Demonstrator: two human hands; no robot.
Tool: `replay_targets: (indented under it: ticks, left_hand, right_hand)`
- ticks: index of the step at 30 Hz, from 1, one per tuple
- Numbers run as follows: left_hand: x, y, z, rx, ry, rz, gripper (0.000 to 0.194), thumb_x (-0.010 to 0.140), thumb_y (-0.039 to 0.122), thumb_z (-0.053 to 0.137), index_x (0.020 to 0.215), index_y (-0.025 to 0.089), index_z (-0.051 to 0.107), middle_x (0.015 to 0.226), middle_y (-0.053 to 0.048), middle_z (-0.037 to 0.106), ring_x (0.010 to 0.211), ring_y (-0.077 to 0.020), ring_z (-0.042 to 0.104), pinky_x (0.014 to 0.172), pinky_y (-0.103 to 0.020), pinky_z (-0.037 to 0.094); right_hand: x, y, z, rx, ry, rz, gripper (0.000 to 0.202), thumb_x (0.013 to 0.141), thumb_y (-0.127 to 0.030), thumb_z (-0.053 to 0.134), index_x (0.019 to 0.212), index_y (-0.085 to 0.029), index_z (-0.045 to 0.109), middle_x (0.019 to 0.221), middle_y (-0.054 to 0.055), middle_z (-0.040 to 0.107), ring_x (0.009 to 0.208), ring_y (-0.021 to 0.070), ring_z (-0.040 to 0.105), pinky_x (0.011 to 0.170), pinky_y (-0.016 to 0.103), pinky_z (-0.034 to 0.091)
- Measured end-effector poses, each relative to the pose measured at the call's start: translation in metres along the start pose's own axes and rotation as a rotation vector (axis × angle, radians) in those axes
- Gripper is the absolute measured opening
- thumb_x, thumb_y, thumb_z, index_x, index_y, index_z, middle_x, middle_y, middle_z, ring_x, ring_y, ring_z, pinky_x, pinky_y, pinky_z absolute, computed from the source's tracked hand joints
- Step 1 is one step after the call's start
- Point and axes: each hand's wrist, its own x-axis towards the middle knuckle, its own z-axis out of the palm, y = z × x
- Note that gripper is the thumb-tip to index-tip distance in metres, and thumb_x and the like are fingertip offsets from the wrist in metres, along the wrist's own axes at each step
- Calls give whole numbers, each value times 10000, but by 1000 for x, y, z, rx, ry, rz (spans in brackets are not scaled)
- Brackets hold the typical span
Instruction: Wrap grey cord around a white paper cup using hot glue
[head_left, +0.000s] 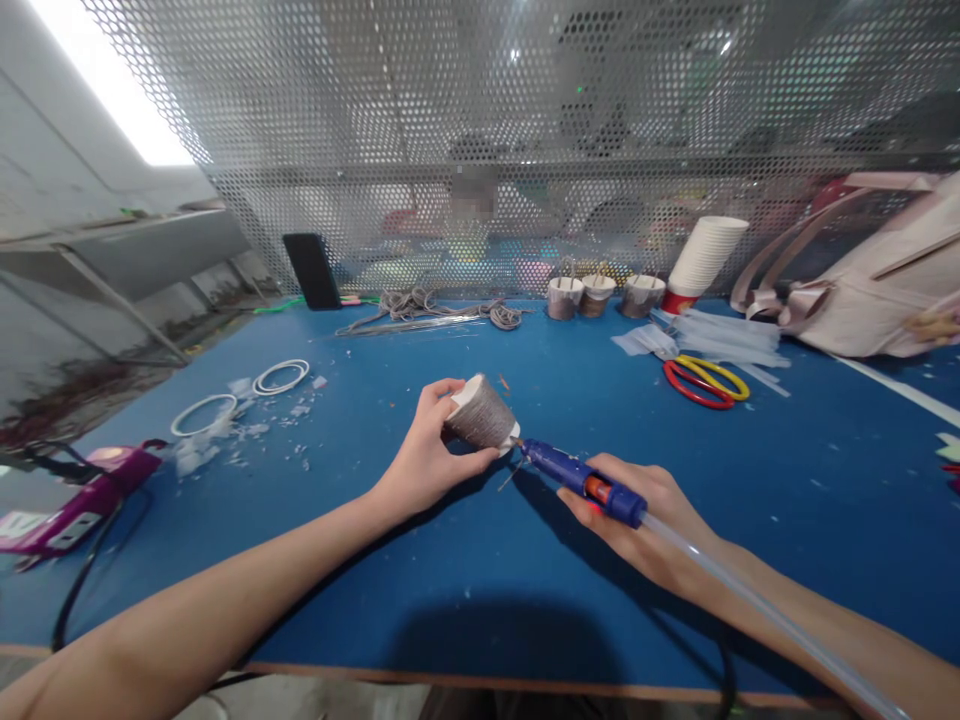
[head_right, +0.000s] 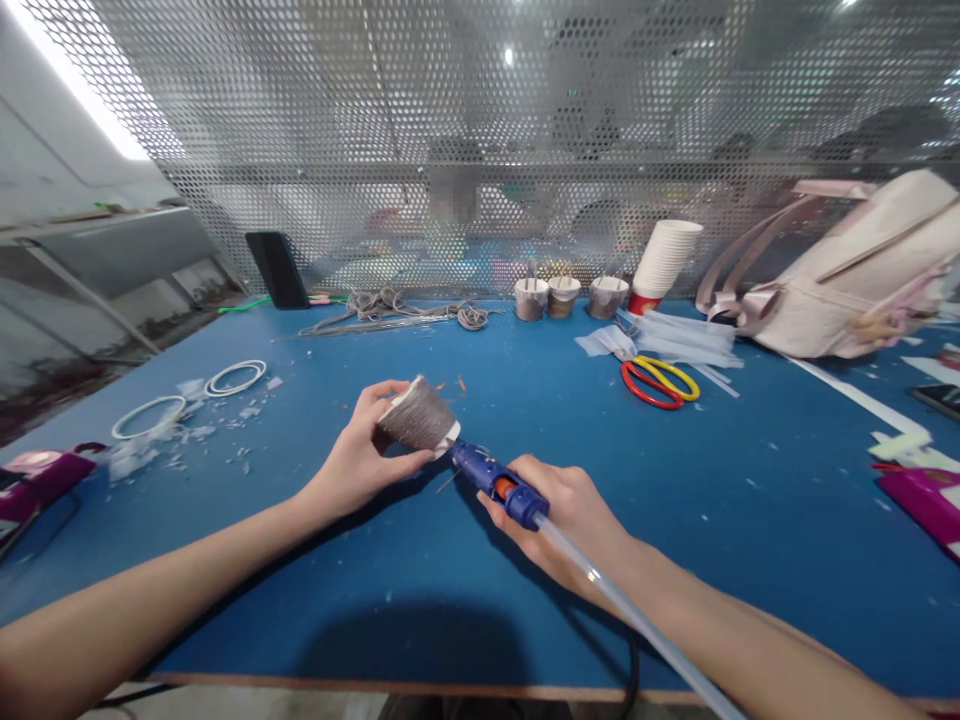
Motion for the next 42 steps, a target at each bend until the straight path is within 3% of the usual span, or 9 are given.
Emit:
replay_targets:
  ticks: [11,19,22,28,42]
  left_hand:
    - [0,1,0,-17,-24,-37,357,682,308,728,971,178,564,1241,-95,435,1149,-231,514,952,-393,509]
    - [0,-1,-1,-15,-32,-18,361,687,301,730,984,178,566,1246,-94,430,1155,-224,515,958,-377,504]
    - [1,-1,-2,23,-30,1,367,689,284,728,1001,179,565,1247,-94,446,1163,-228,514,957,-378,505]
    - [2,0,-4,24,-40,26,351,691,280,729,985,176,568,1236,-99,475,1143,-235,535,928,-392,525]
    - [4,-2,-5,-60,-92,13,392,670,300,726,1013,189,572,1233,-88,478,1093,-220,566,916,-386,529]
  right_hand:
    - [-7,9,11,2,7,-1,295,919,-404,452,741,-192,553,613,20,629,439,100,518,441,224,374]
    - [-4,5,7,17,-10,-8,303,925,-391,449,706,-199,532,615,17,619,469,107,547,477,223,407]
    - [1,1,-1,4,-20,62,248,891,-354,504,694,-204,530,550,-20,560,426,93,475,443,218,368]
    - [6,-3,-7,38,6,201,326,854,-376,538,589,-227,423,472,-57,435,408,85,340,405,223,308]
    - [13,-7,-16,199,-81,422,327,787,-409,556,555,-210,439,486,-50,399,444,89,338,410,223,303]
